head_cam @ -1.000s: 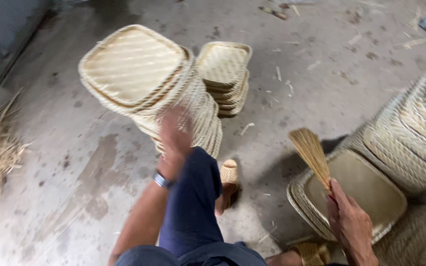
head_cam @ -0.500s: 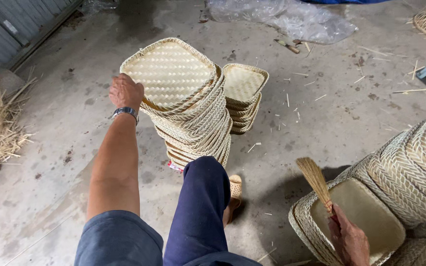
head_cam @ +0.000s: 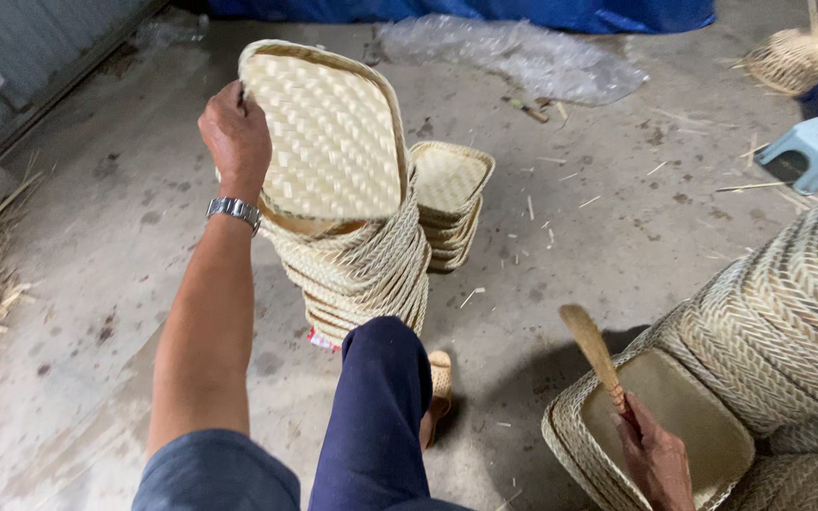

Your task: The person uses a small broom to sweep the inside and outside of several square woven baskets, then stacks them onto existing piles in a warehouse.

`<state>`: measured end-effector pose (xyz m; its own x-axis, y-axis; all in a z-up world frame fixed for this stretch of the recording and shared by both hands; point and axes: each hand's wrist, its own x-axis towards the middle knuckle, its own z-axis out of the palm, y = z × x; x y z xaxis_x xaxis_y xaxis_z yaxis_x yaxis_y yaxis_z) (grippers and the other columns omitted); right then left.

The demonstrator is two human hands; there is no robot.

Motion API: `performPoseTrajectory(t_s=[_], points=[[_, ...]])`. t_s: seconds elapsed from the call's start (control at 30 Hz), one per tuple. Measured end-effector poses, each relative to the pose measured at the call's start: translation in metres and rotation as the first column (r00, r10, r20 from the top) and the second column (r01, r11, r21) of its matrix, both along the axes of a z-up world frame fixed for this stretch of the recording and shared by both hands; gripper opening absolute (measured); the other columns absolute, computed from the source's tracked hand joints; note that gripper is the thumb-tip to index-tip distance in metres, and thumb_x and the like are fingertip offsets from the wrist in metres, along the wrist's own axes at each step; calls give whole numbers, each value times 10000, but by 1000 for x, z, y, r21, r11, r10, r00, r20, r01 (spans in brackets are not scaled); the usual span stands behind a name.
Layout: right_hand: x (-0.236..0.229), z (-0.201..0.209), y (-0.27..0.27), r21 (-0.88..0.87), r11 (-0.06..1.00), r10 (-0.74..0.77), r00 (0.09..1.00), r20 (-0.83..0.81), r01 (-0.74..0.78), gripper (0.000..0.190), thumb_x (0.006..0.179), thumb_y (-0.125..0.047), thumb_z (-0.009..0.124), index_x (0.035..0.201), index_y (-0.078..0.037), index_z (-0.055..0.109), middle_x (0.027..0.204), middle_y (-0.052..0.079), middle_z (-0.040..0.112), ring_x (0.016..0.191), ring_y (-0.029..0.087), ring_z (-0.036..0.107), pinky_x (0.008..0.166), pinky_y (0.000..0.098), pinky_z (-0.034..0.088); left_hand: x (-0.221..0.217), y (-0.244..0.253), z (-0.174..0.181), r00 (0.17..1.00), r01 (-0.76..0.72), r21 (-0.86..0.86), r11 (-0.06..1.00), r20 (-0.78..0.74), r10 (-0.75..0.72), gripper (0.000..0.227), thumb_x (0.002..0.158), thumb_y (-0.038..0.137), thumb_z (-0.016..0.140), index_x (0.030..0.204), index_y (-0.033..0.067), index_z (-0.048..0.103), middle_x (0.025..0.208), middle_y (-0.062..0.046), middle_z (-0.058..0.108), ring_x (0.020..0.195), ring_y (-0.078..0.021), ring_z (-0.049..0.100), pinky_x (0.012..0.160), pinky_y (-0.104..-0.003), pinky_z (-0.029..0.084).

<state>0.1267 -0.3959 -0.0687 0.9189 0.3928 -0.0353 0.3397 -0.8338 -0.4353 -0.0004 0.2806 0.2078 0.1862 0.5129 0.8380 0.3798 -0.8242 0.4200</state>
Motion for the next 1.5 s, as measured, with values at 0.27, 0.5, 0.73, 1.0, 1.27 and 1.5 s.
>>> performPoseTrajectory(t_s=[0.27,0.5,0.73,1.0,1.27,1.5], points=[[8,234,97,304,883,91,767,636,-357,475,971,-101,660,1443,-107,604,1004,180,710,805,358,682,663,439,547,47,-128,70,837,543,169,823,-190,-513,195,1003,-20,664,1189,-64,703,931,-267,656,850,-422,653,744,-494,516],[40,308,169,-85,942,280,625,729,-323,414,951,-156,616,1361,-105,649,822,169,669,669,372,667,577,497,537,70,-206,56,702,712,277,646,-259,-663,213,924,-88,586,1119,-55,667,1176,-290,698,1070,-439,680,890,-459,579],[9,259,144,-87,944,326,939,106,-318,300,1024,-279,541,1297,-257,666,761,127,709,587,263,679,557,459,543,87,-205,-27,784,614,218,759,-53,-619,291,1022,7,631,1308,-36,670,1224,-263,702,1105,-397,698,943,-450,578],[38,278,130,586,808,-265,854,448,-56,452,958,-300,727,1309,-45,599,682,81,640,507,125,563,428,299,475,76,-260,-87,723,690,-56,722,97,-684,376,1016,-19,561,1389,-40,604,1232,-228,698,1118,-344,688,1000,-405,552],[47,178,104,890,455,-96,995,13,32,254,940,-187,742,1099,-13,646,846,-60,579,747,48,485,649,227,421,51,-306,-122,675,736,-312,601,408,-615,507,1015,7,480,1521,-29,467,1337,-180,623,1184,-284,617,1033,-369,484],[50,209,80,734,677,-208,972,109,62,338,922,-212,807,1100,11,627,807,-15,565,729,75,482,639,252,445,53,-270,-94,760,629,-374,681,112,-640,750,1073,458,444,1602,-59,320,1461,-250,550,1376,-359,570,1272,-538,188]])
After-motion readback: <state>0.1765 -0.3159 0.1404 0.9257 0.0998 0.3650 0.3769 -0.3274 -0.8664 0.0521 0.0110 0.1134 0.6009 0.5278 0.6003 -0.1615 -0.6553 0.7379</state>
